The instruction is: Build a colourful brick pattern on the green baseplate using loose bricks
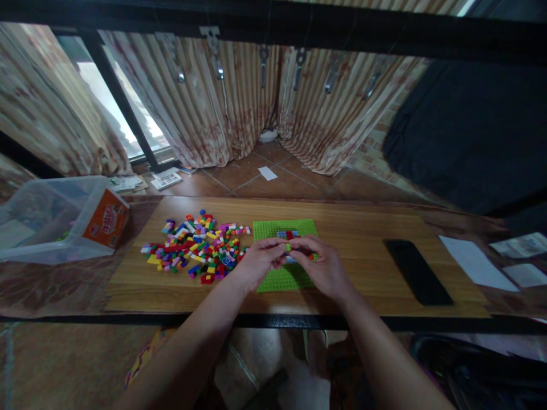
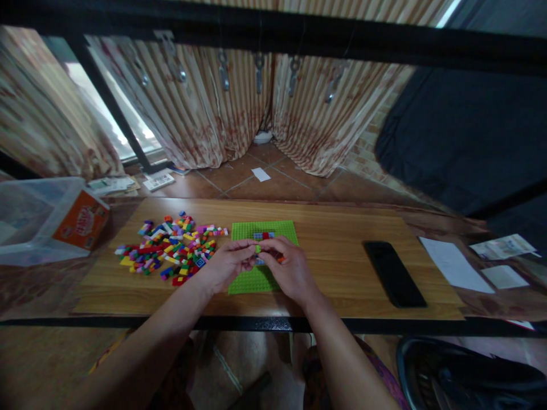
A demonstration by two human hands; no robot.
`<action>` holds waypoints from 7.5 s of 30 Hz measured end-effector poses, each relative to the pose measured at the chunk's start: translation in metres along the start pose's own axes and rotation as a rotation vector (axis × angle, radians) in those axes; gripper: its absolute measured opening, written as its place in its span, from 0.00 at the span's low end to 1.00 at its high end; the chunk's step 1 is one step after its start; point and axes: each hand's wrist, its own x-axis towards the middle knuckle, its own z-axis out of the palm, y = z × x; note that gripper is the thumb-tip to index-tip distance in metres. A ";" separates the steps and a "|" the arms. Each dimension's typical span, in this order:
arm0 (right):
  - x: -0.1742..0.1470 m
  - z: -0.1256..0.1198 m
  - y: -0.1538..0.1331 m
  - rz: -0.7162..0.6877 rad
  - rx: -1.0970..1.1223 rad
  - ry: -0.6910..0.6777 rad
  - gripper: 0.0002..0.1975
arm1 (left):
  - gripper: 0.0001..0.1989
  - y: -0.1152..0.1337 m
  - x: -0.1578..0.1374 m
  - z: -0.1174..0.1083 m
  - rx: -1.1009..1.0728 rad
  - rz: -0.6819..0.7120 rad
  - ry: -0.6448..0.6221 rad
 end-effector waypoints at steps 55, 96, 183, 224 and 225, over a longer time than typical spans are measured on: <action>0.007 -0.039 0.041 0.110 -0.226 -0.121 0.06 | 0.07 0.012 -0.003 -0.006 0.360 0.033 0.105; 0.012 -0.018 0.049 0.391 -0.430 0.005 0.11 | 0.05 0.016 -0.007 -0.002 0.460 0.019 0.151; 0.018 -0.049 0.039 0.471 -0.590 0.153 0.15 | 0.31 -0.006 -0.001 -0.002 1.796 0.261 0.118; -0.001 -0.095 0.072 0.892 -0.776 0.363 0.42 | 0.29 -0.003 0.007 -0.016 1.706 0.254 0.087; -0.002 -0.095 0.072 0.891 -0.778 0.355 0.42 | 0.28 -0.003 0.007 -0.015 1.712 0.244 0.091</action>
